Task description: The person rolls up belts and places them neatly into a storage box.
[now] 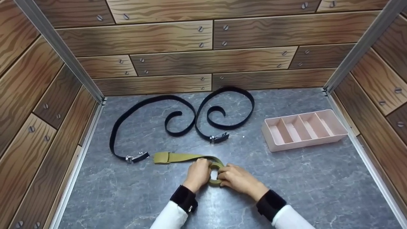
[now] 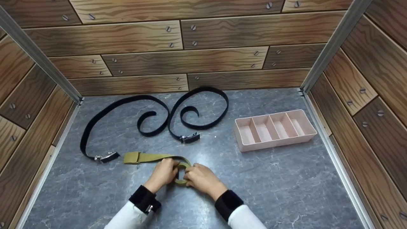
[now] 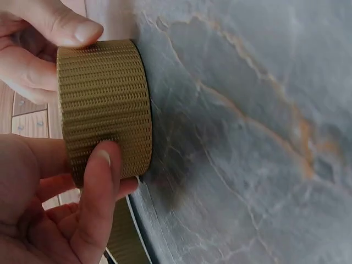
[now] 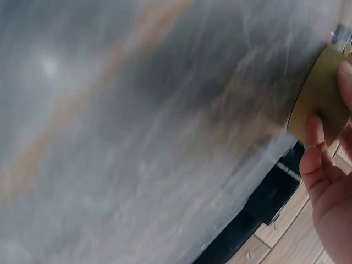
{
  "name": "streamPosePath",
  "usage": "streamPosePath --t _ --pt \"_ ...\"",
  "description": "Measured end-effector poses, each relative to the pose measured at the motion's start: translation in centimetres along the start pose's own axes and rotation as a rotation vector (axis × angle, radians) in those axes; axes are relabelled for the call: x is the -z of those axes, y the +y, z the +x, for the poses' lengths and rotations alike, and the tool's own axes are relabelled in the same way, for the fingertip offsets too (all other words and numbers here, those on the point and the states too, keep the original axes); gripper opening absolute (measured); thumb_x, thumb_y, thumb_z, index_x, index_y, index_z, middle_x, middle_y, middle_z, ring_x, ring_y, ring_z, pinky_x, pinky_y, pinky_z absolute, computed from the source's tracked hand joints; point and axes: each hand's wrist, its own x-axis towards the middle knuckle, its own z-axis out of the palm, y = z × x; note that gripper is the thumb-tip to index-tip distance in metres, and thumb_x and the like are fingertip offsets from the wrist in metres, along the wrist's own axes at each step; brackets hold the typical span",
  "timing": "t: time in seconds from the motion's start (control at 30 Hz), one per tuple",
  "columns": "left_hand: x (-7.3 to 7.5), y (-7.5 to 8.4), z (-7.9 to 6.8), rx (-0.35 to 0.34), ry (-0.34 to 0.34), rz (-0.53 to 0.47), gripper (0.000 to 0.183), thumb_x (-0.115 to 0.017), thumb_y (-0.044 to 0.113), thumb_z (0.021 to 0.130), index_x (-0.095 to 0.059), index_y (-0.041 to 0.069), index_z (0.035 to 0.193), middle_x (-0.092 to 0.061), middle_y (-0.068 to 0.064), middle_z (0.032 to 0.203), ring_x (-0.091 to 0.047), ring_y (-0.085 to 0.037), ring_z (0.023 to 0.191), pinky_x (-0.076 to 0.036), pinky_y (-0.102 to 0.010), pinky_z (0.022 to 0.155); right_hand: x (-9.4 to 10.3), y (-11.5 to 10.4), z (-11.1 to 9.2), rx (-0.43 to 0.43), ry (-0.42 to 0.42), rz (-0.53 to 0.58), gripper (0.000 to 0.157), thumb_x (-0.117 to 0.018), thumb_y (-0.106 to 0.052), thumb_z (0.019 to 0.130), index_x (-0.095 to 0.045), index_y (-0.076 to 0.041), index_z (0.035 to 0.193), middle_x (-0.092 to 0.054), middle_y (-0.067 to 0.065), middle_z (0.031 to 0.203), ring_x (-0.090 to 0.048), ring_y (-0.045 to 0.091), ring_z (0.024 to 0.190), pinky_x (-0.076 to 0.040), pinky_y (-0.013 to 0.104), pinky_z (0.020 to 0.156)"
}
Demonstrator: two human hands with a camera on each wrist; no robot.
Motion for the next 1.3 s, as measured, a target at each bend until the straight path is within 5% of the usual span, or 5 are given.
streamPosePath --t 0.3,0.43,0.73,1.0,1.3 --pt "-0.4 0.1 -0.6 0.071 0.072 -0.075 0.014 -0.072 0.010 0.082 -0.065 0.013 0.071 -0.068 -0.010 0.078 -0.067 -0.030 0.068 -0.050 -0.041 0.054 0.0 -0.1 0.3 0.010 -0.009 -0.024 0.014 -0.077 -0.033 0.082 -0.076 -0.019 0.085 -0.060 -0.007 0.083 -0.051 0.012 0.074 -0.045 0.028 0.065" --pt "-0.2 0.2 -0.8 0.087 0.046 -0.081 0.014 -0.070 0.005 0.080 -0.064 0.012 0.069 -0.070 -0.012 0.081 -0.067 -0.031 0.071 -0.051 -0.042 0.058 -0.3 -0.5 0.4 -0.012 -0.003 -0.027 0.018 -0.077 -0.037 0.081 -0.074 -0.019 0.082 -0.058 -0.008 0.080 -0.052 0.010 0.071 -0.046 0.027 0.065" --pt "0.2 0.1 0.2 0.020 -0.037 0.035 0.007 -0.070 0.014 0.084 -0.074 0.018 0.079 -0.072 -0.008 0.084 -0.067 -0.031 0.069 -0.049 -0.041 0.054 0.2 0.0 0.3 0.022 -0.024 -0.010 0.017 -0.079 -0.036 0.078 -0.076 -0.022 0.088 -0.065 -0.009 0.088 -0.058 0.011 0.078 -0.047 0.032 0.076" --pt "-0.1 0.0 -0.3 0.029 0.015 -0.028 0.004 -0.073 0.012 0.079 -0.071 0.015 0.078 -0.071 -0.007 0.083 -0.067 -0.031 0.069 -0.050 -0.040 0.054 -0.4 -0.7 0.3 -0.046 0.064 -0.053 0.022 -0.080 -0.043 0.075 -0.076 -0.021 0.077 -0.055 -0.010 0.071 -0.052 0.011 0.059 -0.046 0.031 0.058" --pt "0.3 -0.3 0.5 -0.020 -0.021 0.023 0.014 -0.073 0.013 0.081 -0.078 0.021 0.090 -0.074 -0.004 0.087 -0.067 -0.029 0.068 -0.049 -0.039 0.053 0.4 -0.4 0.6 -0.055 -0.045 -0.017 0.015 -0.079 -0.036 0.078 -0.076 -0.022 0.084 -0.066 -0.009 0.082 -0.059 0.011 0.072 -0.043 0.032 0.070"
